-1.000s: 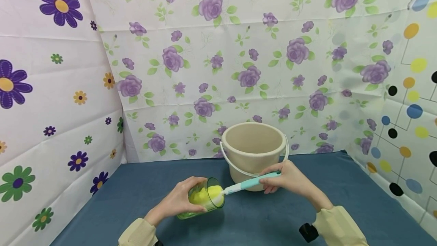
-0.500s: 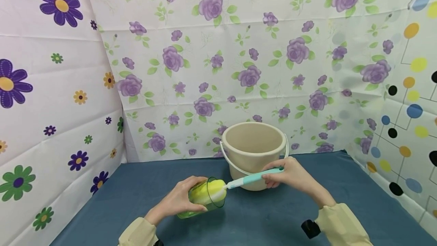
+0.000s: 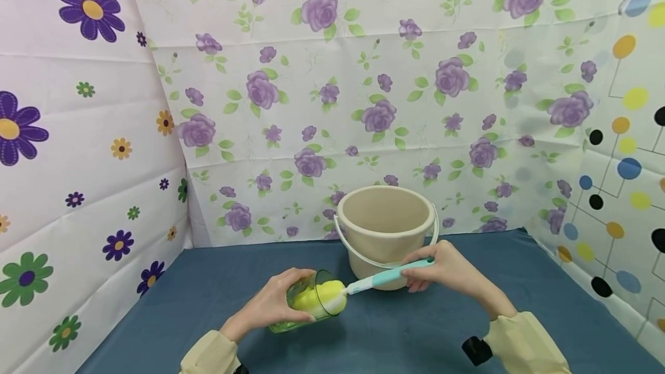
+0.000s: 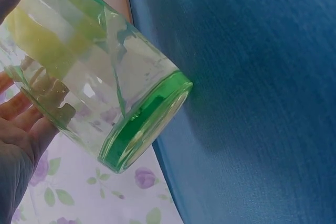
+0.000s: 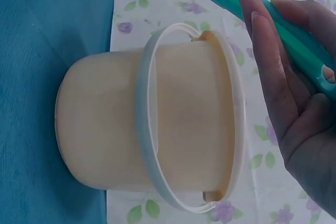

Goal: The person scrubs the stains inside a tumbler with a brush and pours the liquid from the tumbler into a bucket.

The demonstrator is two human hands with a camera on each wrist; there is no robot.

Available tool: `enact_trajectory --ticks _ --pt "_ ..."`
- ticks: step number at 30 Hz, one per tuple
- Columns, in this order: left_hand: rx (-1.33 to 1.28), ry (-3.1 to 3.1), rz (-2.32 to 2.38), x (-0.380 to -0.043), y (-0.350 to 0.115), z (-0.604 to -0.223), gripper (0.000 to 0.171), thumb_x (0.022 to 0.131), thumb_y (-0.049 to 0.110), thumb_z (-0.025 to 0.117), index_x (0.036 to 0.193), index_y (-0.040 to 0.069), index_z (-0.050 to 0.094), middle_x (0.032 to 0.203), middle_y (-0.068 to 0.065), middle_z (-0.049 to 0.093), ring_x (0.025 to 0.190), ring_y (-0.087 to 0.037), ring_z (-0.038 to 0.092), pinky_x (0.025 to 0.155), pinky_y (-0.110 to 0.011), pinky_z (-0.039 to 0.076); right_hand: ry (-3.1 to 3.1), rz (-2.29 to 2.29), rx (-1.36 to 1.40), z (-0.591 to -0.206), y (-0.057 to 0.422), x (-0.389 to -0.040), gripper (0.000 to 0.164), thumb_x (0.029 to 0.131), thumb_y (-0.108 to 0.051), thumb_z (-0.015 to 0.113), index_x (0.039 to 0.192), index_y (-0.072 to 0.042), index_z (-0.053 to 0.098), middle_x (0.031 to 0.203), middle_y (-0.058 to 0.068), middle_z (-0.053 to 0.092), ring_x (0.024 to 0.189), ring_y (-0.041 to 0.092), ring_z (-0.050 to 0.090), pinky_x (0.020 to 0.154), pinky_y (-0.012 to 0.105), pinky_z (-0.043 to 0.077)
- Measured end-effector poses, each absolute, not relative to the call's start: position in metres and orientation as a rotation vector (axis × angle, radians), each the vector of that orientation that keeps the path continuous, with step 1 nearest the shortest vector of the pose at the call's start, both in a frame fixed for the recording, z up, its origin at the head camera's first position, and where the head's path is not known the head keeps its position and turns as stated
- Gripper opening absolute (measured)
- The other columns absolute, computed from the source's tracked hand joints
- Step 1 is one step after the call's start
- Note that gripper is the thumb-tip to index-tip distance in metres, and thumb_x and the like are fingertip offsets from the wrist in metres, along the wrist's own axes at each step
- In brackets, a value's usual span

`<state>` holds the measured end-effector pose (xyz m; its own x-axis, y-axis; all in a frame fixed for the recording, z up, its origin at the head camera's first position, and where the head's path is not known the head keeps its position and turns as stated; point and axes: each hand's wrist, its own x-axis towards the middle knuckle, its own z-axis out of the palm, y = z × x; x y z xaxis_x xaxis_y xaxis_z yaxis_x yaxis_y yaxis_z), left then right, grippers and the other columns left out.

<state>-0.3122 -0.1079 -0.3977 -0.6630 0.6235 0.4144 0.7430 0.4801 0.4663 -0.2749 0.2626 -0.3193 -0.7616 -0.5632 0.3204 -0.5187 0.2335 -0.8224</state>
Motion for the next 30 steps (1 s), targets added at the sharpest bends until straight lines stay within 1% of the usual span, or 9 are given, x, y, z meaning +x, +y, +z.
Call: enact_trajectory --ticks 6,15,23,28,30 --pt "-1.185 -2.525 -0.937 -0.313 -0.108 -0.398 0.074 0.068 0.054 0.072 0.129 0.020 0.047 0.108 0.008 0.050 0.091 -0.009 0.050 0.073 -0.029 0.045 2.440 -1.606 -1.057 -0.318 0.259 -0.276 0.021 0.086 -0.002 0.060 0.103 0.009 0.061 0.077 0.018 0.065 0.064 0.033 0.063 0.054 0.043 0.050" --pt "-1.186 -2.527 -0.942 -0.312 -0.108 -0.396 0.075 0.068 0.053 0.072 0.130 0.019 0.046 0.112 0.006 0.050 0.093 -0.010 0.051 0.074 -0.031 0.045 2.468 -1.622 -1.063 -0.314 0.258 -0.279 0.020 0.086 -0.004 0.061 0.103 0.008 0.062 0.077 0.013 0.066 0.067 0.034 0.063 0.056 0.041 0.050" --pt "-1.191 -2.519 -0.957 -0.312 -0.108 -0.398 0.075 0.068 0.053 0.072 0.130 0.020 0.046 0.112 0.006 0.050 0.093 -0.010 0.051 0.075 -0.031 0.045 2.460 -1.586 -1.020 -0.322 0.265 -0.281 0.023 0.087 -0.006 0.060 0.104 0.010 0.061 0.078 0.022 0.064 0.066 0.034 0.062 0.055 0.043 0.050" --pt "-1.192 -2.519 -0.955 -0.311 -0.109 -0.398 0.074 0.068 0.054 0.071 0.130 0.021 0.046 0.109 0.008 0.050 0.095 -0.010 0.050 0.076 -0.032 0.045 2.430 -1.573 -1.042 -0.329 0.267 -0.282 0.024 0.087 -0.005 0.060 0.104 0.011 0.060 0.077 0.017 0.065 0.064 0.032 0.063 0.054 0.045 0.049" --pt "-1.197 -2.519 -0.955 -0.311 -0.108 -0.398 0.074 0.068 0.054 0.071 0.130 0.021 0.046 0.108 0.008 0.050 0.094 -0.010 0.050 0.076 -0.032 0.045 2.412 -1.583 -1.053 -0.331 0.267 -0.281 0.025 0.087 -0.005 0.060 0.105 0.012 0.060 0.077 0.016 0.065 0.064 0.032 0.063 0.054 0.045 0.049"
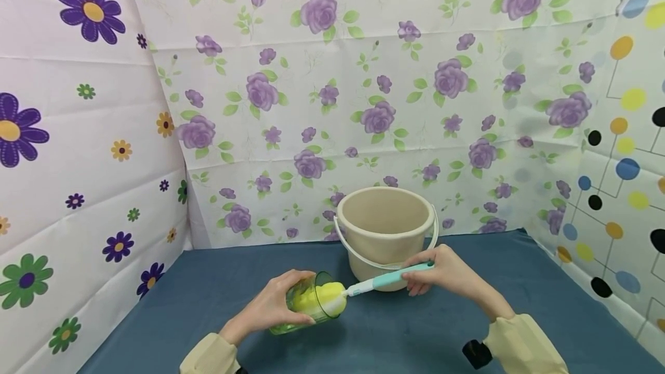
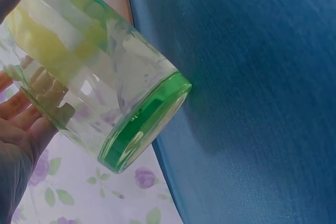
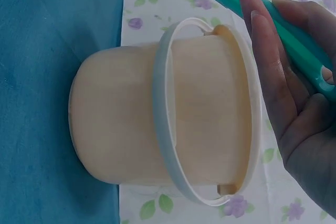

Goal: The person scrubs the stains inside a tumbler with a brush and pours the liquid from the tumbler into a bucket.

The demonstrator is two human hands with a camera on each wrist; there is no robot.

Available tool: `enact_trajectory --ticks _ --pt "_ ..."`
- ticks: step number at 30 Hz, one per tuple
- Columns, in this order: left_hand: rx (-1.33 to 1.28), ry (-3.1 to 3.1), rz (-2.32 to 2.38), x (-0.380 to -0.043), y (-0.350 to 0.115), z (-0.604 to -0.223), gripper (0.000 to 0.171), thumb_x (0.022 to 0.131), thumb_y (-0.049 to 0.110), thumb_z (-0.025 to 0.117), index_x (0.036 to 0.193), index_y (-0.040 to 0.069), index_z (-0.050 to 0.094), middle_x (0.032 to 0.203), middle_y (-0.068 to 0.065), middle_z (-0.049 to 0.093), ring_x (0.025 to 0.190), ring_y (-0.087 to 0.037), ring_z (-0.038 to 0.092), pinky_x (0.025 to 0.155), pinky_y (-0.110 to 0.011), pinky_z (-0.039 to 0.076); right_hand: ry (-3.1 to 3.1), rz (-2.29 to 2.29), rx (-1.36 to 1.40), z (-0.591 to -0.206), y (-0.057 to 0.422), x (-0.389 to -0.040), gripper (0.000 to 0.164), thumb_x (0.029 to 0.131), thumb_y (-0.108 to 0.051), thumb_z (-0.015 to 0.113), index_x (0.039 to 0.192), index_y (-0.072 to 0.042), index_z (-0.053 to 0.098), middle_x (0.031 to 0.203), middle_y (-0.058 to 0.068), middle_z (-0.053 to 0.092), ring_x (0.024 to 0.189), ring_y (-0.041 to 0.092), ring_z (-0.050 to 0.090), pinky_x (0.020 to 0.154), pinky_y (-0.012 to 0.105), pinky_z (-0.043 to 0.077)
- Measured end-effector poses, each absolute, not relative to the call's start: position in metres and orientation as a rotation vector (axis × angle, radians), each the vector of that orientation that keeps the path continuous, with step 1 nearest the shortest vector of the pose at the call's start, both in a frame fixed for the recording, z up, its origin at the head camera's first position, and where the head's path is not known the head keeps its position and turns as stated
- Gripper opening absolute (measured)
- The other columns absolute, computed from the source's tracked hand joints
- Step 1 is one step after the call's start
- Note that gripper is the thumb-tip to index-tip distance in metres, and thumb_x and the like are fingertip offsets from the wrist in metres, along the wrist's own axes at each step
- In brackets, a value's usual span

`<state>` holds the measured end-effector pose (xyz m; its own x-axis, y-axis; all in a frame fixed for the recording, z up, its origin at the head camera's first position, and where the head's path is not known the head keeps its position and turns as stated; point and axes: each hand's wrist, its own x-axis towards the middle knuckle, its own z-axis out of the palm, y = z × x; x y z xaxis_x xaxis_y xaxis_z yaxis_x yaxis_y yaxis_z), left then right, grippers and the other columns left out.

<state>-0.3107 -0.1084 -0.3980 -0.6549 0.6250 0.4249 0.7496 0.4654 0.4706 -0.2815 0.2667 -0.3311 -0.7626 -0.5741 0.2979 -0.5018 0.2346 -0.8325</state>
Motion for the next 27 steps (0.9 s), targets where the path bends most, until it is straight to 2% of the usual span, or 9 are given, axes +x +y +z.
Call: enact_trajectory --ticks 15,27 --pt "-1.197 -2.517 -0.958 -0.308 -0.109 -0.397 0.074 0.068 0.052 0.073 0.131 0.022 0.046 0.112 0.007 0.050 0.098 -0.012 0.049 0.078 -0.035 0.044 2.317 -1.650 -1.162 -0.341 0.243 -0.285 0.023 0.086 -0.002 0.060 0.105 0.011 0.061 0.078 0.019 0.065 0.066 0.032 0.063 0.054 0.044 0.050" --pt "-1.195 -2.513 -0.964 -0.308 -0.110 -0.398 0.074 0.068 0.049 0.074 0.130 0.021 0.046 0.108 0.008 0.049 0.091 -0.010 0.049 0.073 -0.030 0.044 2.387 -1.635 -1.198 -0.347 0.228 -0.290 0.020 0.085 0.004 0.059 0.103 0.013 0.060 0.076 0.020 0.064 0.064 0.031 0.063 0.053 0.041 0.050"
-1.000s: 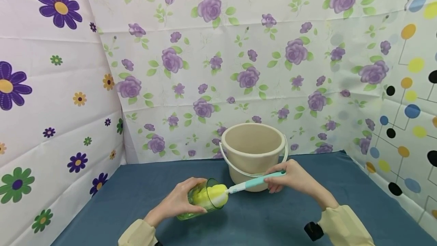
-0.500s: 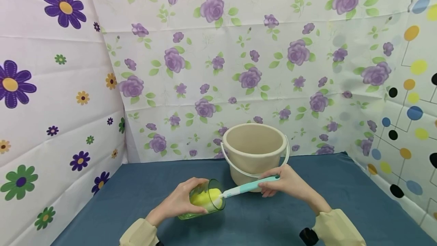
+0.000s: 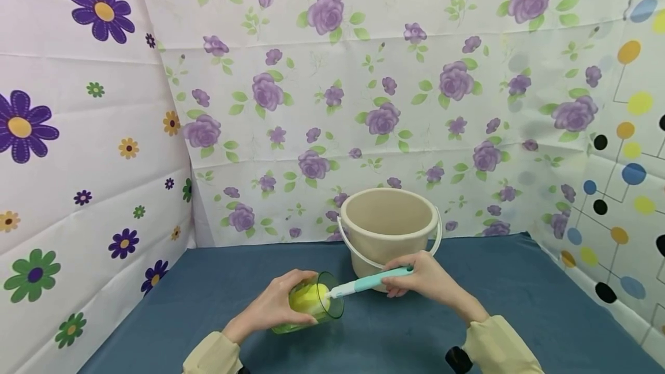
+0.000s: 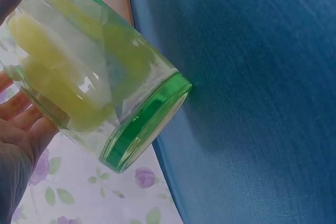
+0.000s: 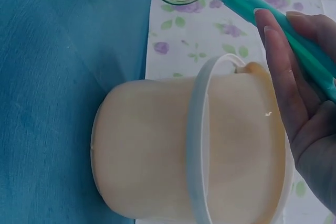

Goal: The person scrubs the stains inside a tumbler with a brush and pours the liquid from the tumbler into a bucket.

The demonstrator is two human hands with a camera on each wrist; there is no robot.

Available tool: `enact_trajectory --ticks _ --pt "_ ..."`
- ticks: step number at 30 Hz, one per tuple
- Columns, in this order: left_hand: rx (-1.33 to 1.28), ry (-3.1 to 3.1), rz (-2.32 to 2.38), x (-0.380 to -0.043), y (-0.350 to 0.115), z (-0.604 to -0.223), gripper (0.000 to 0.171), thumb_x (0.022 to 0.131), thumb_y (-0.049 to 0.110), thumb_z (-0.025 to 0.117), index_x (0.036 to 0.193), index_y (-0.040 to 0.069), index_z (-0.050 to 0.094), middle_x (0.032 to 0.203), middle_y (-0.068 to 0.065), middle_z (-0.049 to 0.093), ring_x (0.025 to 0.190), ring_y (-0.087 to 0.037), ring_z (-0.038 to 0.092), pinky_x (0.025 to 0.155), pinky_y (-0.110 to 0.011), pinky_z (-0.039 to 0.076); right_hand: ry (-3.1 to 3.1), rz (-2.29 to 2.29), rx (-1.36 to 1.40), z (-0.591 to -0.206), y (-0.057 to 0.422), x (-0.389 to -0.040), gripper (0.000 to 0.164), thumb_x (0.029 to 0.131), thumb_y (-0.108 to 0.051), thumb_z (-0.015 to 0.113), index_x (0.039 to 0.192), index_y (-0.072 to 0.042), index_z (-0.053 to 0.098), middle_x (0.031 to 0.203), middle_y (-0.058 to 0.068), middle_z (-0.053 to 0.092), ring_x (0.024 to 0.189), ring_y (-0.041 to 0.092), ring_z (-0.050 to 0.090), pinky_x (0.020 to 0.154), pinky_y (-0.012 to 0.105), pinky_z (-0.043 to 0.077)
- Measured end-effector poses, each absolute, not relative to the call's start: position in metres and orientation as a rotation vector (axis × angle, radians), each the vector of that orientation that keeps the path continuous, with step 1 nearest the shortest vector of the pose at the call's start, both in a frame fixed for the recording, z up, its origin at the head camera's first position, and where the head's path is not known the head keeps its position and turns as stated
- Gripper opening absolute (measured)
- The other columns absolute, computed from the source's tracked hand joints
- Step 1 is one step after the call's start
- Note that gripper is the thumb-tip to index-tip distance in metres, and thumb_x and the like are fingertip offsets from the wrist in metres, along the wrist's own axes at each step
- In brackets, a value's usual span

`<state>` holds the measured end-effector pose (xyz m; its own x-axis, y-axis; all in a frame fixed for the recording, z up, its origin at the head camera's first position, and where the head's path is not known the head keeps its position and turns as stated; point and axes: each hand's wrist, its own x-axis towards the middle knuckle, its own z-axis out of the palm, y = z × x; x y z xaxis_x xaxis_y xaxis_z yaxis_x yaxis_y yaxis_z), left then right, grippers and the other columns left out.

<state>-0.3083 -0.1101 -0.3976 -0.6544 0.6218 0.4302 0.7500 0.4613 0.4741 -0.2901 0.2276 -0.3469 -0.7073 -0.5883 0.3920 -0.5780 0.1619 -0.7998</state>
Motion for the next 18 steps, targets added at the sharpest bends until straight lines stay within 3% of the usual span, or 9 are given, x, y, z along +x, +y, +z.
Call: enact_trajectory --ticks 9,18 --pt "-1.195 -2.531 -0.975 -0.3082 -0.1092 -0.3970 0.073 0.069 0.047 0.075 0.131 0.021 0.046 0.112 0.007 0.049 0.099 -0.012 0.049 0.079 -0.035 0.044 2.341 -1.641 -1.084 -0.3480 0.2239 -0.2880 0.022 0.086 -0.005 0.061 0.103 0.009 0.063 0.078 0.020 0.064 0.065 0.032 0.063 0.054 0.041 0.050" --pt "-1.195 -2.520 -0.965 -0.3098 -0.1092 -0.3972 0.074 0.068 0.050 0.074 0.130 0.020 0.046 0.108 0.008 0.050 0.092 -0.009 0.049 0.074 -0.029 0.044 2.371 -1.667 -1.126 -0.3455 0.2299 -0.2891 0.024 0.086 -0.006 0.062 0.105 0.008 0.062 0.079 0.023 0.063 0.066 0.031 0.063 0.055 0.041 0.050"
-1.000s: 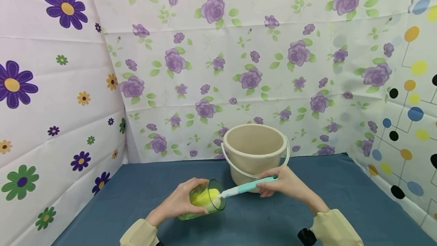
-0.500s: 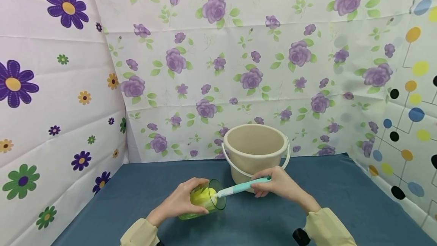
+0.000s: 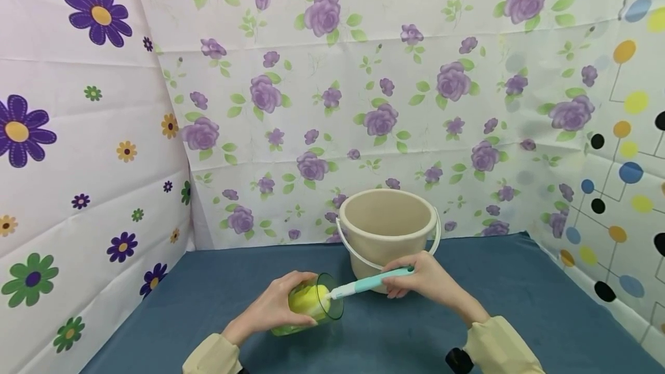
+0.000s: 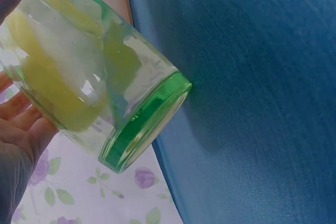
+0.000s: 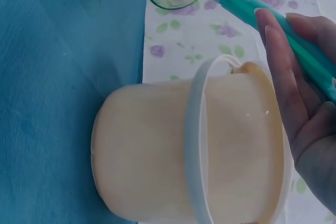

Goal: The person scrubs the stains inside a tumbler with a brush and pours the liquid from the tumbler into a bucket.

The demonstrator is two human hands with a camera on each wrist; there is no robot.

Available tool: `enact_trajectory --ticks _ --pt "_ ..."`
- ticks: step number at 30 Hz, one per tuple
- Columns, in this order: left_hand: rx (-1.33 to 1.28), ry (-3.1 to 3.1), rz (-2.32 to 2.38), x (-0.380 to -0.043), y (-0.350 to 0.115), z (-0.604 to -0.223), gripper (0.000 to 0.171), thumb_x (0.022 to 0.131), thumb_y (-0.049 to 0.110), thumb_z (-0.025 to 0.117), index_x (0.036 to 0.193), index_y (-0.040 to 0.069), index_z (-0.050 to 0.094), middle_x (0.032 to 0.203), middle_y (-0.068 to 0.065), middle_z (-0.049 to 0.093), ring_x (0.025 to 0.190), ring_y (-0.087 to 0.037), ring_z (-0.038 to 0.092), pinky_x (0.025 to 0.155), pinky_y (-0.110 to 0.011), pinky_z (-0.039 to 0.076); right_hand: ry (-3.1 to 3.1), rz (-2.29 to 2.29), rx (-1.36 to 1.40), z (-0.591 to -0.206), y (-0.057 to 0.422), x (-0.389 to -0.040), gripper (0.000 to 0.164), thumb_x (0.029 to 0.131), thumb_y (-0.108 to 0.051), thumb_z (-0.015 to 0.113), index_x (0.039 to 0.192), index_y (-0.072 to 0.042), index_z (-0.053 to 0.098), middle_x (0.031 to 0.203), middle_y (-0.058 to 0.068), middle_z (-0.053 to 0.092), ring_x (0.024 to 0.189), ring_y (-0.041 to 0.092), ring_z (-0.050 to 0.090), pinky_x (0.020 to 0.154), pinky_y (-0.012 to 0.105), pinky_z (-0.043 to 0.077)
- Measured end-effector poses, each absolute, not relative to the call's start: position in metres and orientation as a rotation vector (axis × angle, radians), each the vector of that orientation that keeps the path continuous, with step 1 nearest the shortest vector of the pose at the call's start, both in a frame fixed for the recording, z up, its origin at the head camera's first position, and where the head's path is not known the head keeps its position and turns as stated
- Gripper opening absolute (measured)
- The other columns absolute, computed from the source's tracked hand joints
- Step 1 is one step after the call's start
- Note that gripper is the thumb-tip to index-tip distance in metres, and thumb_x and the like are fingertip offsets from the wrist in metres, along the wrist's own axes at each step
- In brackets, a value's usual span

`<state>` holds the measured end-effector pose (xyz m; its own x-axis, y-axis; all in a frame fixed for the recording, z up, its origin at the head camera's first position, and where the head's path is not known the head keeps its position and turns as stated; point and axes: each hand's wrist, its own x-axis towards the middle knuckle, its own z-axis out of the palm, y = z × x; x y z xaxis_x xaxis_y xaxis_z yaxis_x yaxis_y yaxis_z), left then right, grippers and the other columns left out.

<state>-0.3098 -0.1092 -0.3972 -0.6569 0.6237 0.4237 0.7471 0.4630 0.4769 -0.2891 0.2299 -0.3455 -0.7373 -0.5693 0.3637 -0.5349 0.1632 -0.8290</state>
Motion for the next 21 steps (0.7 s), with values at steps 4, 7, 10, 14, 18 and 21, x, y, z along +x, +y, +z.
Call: enact_trajectory --ticks 4,7,10,14,18,21 --pt "-1.191 -2.521 -0.968 -0.310 -0.109 -0.397 0.075 0.068 0.052 0.073 0.130 0.020 0.046 0.109 0.008 0.050 0.092 -0.009 0.050 0.074 -0.029 0.044 2.399 -1.646 -1.135 -0.344 0.233 -0.290 0.025 0.086 -0.007 0.062 0.105 0.009 0.062 0.078 0.020 0.064 0.066 0.030 0.064 0.055 0.040 0.051" --pt "-1.188 -2.520 -0.972 -0.310 -0.109 -0.397 0.074 0.068 0.052 0.073 0.130 0.020 0.046 0.110 0.007 0.050 0.094 -0.010 0.050 0.075 -0.030 0.044 2.416 -1.625 -1.099 -0.343 0.234 -0.290 0.026 0.086 -0.008 0.062 0.105 0.009 0.062 0.078 0.017 0.065 0.065 0.030 0.063 0.055 0.040 0.051" --pt "-1.191 -2.515 -0.972 -0.310 -0.109 -0.398 0.074 0.069 0.052 0.072 0.130 0.020 0.046 0.111 0.006 0.050 0.096 -0.011 0.050 0.077 -0.033 0.044 2.413 -1.610 -1.065 -0.342 0.236 -0.290 0.024 0.086 -0.009 0.063 0.103 0.007 0.063 0.077 0.016 0.065 0.064 0.031 0.063 0.054 0.041 0.050" --pt "-1.206 -2.510 -0.970 -0.310 -0.109 -0.399 0.073 0.070 0.051 0.072 0.130 0.020 0.046 0.111 0.003 0.051 0.097 -0.014 0.050 0.078 -0.035 0.044 2.381 -1.616 -1.043 -0.341 0.237 -0.288 0.022 0.086 -0.008 0.062 0.103 0.007 0.063 0.077 0.017 0.065 0.065 0.033 0.063 0.055 0.042 0.050" --pt "-1.210 -2.506 -0.974 -0.311 -0.110 -0.399 0.073 0.070 0.051 0.072 0.130 0.019 0.046 0.110 0.004 0.051 0.096 -0.013 0.050 0.076 -0.033 0.044 2.355 -1.642 -1.058 -0.337 0.238 -0.285 0.022 0.086 -0.006 0.061 0.103 0.008 0.063 0.078 0.021 0.064 0.065 0.034 0.063 0.055 0.043 0.050" --pt "-1.202 -2.504 -0.978 -0.311 -0.111 -0.398 0.073 0.069 0.050 0.073 0.130 0.019 0.047 0.110 0.006 0.050 0.094 -0.010 0.050 0.075 -0.031 0.045 2.361 -1.652 -1.090 -0.332 0.238 -0.285 0.020 0.086 -0.005 0.061 0.102 0.008 0.064 0.078 0.022 0.063 0.065 0.034 0.062 0.055 0.043 0.050"
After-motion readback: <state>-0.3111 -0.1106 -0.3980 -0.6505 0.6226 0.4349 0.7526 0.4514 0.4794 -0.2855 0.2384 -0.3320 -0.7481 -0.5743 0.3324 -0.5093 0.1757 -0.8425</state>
